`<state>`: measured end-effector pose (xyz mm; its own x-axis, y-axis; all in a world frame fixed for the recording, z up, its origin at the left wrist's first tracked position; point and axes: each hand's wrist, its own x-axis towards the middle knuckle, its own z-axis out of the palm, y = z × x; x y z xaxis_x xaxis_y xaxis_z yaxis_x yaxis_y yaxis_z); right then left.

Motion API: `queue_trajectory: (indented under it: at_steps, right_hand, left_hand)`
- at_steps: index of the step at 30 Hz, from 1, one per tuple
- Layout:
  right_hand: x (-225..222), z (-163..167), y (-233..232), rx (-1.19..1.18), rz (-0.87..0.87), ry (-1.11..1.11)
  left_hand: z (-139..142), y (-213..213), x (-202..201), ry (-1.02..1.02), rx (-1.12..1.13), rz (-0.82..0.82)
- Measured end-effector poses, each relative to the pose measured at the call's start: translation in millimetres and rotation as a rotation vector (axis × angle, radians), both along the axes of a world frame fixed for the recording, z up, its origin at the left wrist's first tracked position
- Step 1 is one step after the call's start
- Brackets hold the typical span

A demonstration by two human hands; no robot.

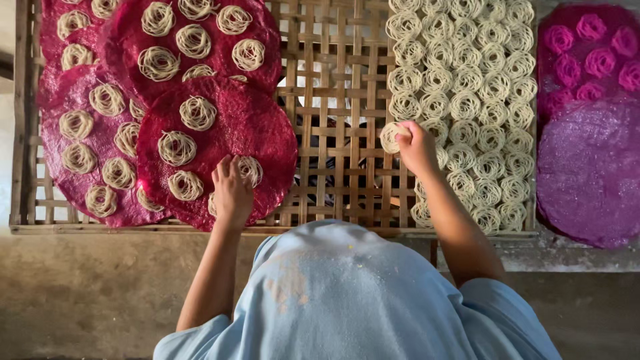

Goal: The person lifts dried noodle nests off round pink plastic sheets and places them one at a time onto a woven bamboo drying tray, filling the tray rows. They occasionally reposition or fold a plastic sheet aside to reach the remaining nests.

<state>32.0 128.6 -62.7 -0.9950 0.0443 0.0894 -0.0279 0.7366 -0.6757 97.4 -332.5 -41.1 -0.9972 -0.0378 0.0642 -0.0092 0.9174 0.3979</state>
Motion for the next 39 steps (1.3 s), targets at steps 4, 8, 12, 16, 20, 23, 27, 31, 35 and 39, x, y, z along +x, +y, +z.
queue_trajectory:
  at_steps: [4,8,12,16,20,23,27,31,35,39]
  right_hand:
    - [-3.4,1.2,7.6,0.172,-0.039,0.071]
    - [-6.8,11.7,6.2,0.336,-0.028,0.153]
    - [4.6,30.7,-9.9,0.56,-0.114,0.406]
    - [38.7,21.3,-72.4,-0.232,0.101,0.059]
    - [72.2,-7.9,-116.7,-1.277,0.126,-0.763]
    - [75.4,-21.3,-101.8,-1.108,0.084,-0.636]
    - [65.1,-18.1,-44.0,-0.712,-0.097,-0.452]
    - [68.2,-5.7,-8.3,-0.152,-0.112,-0.176]
    - [74.9,10.7,-11.2,0.136,-0.138,0.02]
    - [80.0,39.6,-31.6,0.36,-0.112,0.322]
  left_hand:
    - [-22.4,-15.7,-5.1,-0.119,0.128,0.128]
    - [-16.1,-20.4,-18.1,-0.08,-0.036,0.001]
    - [20.2,-11.9,-12.2,-0.112,0.236,0.038]
    - [66.4,36.5,3.1,-0.131,0.619,-0.043]
    - [90.5,93.3,23.0,-0.146,0.768,-0.366]
    - [83.2,96.3,35.1,-0.085,0.581,-0.381]
    - [47.3,29.7,28.4,0.334,0.323,-0.104]
    - [14.0,-58.3,30.1,0.076,-0.021,0.27]
    - [-9.8,-91.6,24.8,-0.047,0.021,0.365]
    - [-16.4,-119.9,8.3,-0.049,-0.386,0.257]
